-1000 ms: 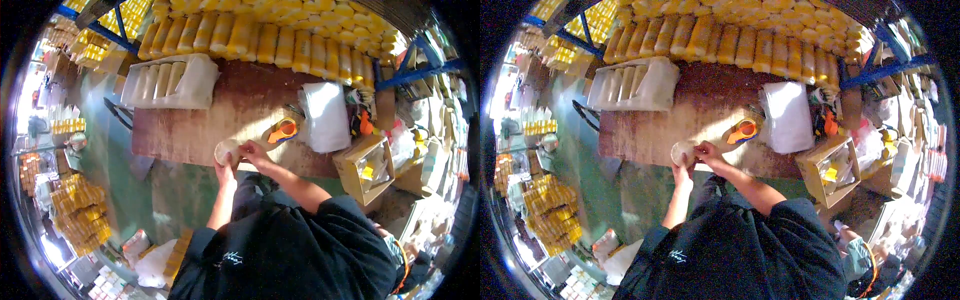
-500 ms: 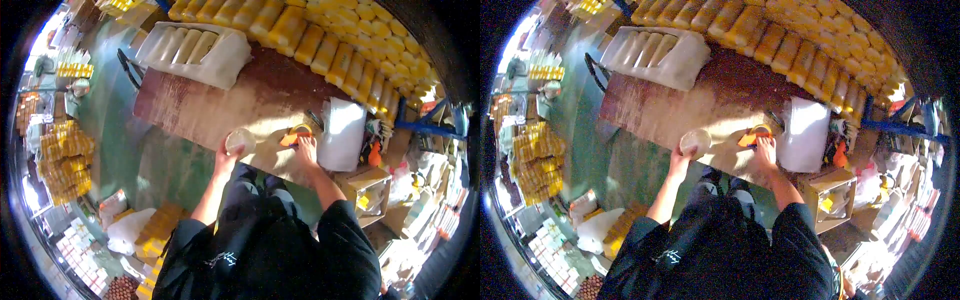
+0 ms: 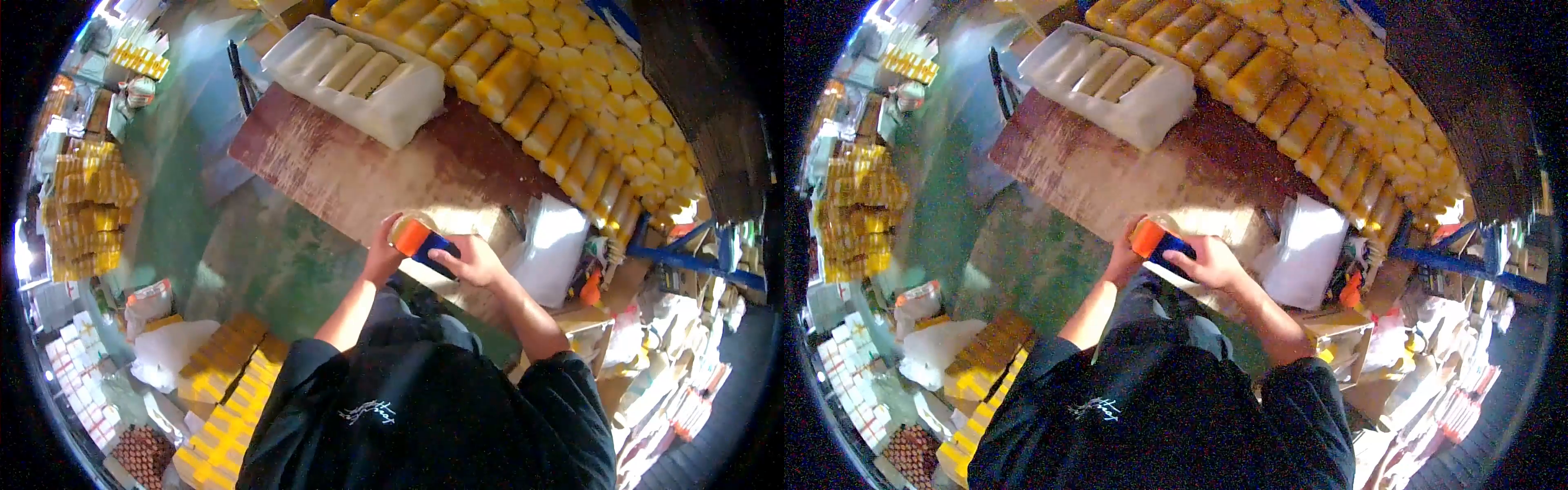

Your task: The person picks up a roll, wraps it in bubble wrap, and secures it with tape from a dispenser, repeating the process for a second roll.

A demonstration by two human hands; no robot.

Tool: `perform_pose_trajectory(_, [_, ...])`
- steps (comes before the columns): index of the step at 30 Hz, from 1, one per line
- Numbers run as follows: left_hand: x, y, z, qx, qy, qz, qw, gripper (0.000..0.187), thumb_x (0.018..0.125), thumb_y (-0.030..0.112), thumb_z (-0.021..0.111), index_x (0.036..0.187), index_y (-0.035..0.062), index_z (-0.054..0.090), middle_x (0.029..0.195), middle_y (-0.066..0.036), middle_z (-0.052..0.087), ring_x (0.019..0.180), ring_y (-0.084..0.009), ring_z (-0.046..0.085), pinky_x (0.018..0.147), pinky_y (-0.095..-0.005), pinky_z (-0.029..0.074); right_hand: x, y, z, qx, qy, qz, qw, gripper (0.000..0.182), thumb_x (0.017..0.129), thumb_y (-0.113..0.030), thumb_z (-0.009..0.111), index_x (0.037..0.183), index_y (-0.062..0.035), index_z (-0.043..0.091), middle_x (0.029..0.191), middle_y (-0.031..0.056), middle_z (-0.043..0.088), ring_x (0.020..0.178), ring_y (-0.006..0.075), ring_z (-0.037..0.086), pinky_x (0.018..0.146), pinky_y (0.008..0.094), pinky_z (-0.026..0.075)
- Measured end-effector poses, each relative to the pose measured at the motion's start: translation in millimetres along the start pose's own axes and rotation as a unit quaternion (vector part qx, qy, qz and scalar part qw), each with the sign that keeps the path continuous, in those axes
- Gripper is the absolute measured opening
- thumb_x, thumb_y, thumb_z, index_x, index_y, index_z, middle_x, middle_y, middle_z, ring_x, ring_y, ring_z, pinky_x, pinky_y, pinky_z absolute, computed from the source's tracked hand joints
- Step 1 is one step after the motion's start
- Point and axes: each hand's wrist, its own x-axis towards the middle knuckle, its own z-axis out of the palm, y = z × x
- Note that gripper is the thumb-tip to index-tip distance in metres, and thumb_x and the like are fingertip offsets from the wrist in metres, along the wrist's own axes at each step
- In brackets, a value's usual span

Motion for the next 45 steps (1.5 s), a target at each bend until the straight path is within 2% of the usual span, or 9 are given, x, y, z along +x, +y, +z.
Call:
perform_pose_trajectory(5, [-1.9,22.0,3.1,0.103,0.006,-0.034,0.994,0.082,0.078,0.015,0.084,0.149,0.0034,0.045,0.146,-0.016,0.053,0.133,-0.0262,0.054,0.109,-0.0377,0.045,21.3,41.8,2.7,-0.023,-0.007,0.138,0.990,0.065,0.089,-0.066,0.063,0.087,-0.0026,0.076,0.071,0.0151,0.071,0.070,0.0292,0.071,0.071,0.0423,0.055])
perform_pose_trajectory(12, [5.8,33.3,-14.7,-0.317,-0.112,-0.230,0.913,0.080,0.094,0.023,0.071,0.159,0.0136,0.026,0.154,-0.014,0.041,0.131,-0.0275,0.055,0.107,-0.0455,0.051,17.1,61.4,16.9,0.037,-0.005,0.128,0.991,0.057,0.092,-0.057,0.066,0.093,-0.0015,0.075,0.076,0.0097,0.073,0.074,0.0183,0.069,0.070,0.0357,0.053])
perform_pose_trajectory(17, [26.4,43.4,4.8,-0.148,0.036,-0.214,0.965,0.072,0.093,0.042,0.075,0.146,0.0052,0.042,0.128,-0.014,0.063,0.099,-0.0235,0.072,0.072,-0.0365,0.064,30.2,84.2,36.5,0.120,0.045,0.063,0.990,0.052,0.093,-0.053,0.068,0.090,-0.0008,0.073,0.070,0.0063,0.071,0.065,0.0170,0.067,0.063,0.0355,0.052])
perform_pose_trajectory(18, [36.1,30.4,1.8,-0.154,-0.008,-0.176,0.972,0.050,0.103,0.038,0.060,0.140,0.0057,0.048,0.126,-0.012,0.066,0.099,-0.0236,0.073,0.074,-0.0391,0.066,32.3,81.8,34.7,0.142,0.051,0.058,0.987,0.053,0.094,-0.053,0.068,0.088,-0.0009,0.072,0.070,0.0054,0.070,0.062,0.0162,0.066,0.061,0.0351,0.052])
perform_pose_trajectory(26, [52.8,66.6,-18.3,-0.122,-0.065,-0.217,0.966,0.058,0.102,0.047,0.059,0.143,0.0064,0.050,0.124,-0.012,0.067,0.095,-0.0264,0.074,0.068,-0.0375,0.066,28.2,102.0,48.9,0.217,0.079,0.119,0.966,0.048,0.095,-0.049,0.068,0.090,-0.0014,0.073,0.071,0.0058,0.070,0.062,0.0136,0.066,0.059,0.0328,0.051])
perform_pose_trajectory(30, [80.9,71.8,-35.4,0.439,0.032,0.064,0.896,0.046,0.103,0.039,0.057,0.142,0.0135,0.056,0.137,-0.022,0.059,0.121,-0.0415,0.062,0.098,-0.0506,0.054,63.3,116.8,74.4,0.254,0.094,0.056,0.961,0.048,0.096,-0.048,0.067,0.091,-0.0012,0.073,0.069,0.0044,0.068,0.061,0.0134,0.063,0.059,0.0317,0.051])
perform_pose_trajectory(34, [109.3,70.0,-38.1,0.475,-0.103,0.234,0.842,0.045,0.111,0.040,0.034,0.141,0.0183,0.060,0.149,-0.017,0.051,0.143,-0.0351,0.042,0.121,-0.0490,0.029,87.2,95.3,71.1,0.228,0.094,0.049,0.968,0.052,0.096,-0.052,0.066,0.086,-0.0010,0.071,0.067,0.0050,0.068,0.058,0.0139,0.063,0.056,0.0327,0.051])
perform_pose_trajectory(40, [141.5,62.3,-75.8,0.419,-0.042,0.190,0.887,0.043,0.107,0.037,0.045,0.140,0.0147,0.060,0.147,-0.016,0.054,0.140,-0.0339,0.045,0.118,-0.0461,0.033,102.0,111.7,74.3,0.218,0.064,0.114,0.967,0.043,0.098,-0.042,0.066,0.085,-0.0009,0.072,0.067,0.0053,0.068,0.060,0.0138,0.064,0.057,0.0330,0.049])
perform_pose_trajectory(45, [167.0,-21.8,-134.7,0.240,0.040,-0.024,0.970,0.047,0.103,0.034,0.054,0.141,0.0081,0.058,0.139,-0.021,0.060,0.129,-0.0400,0.055,0.111,-0.0449,0.043,172.6,64.5,81.0,0.015,0.060,0.189,0.980,0.065,0.083,-0.067,0.066,0.085,-0.0027,0.076,0.082,0.0187,0.074,0.080,0.0345,0.074,0.077,0.0435,0.057])
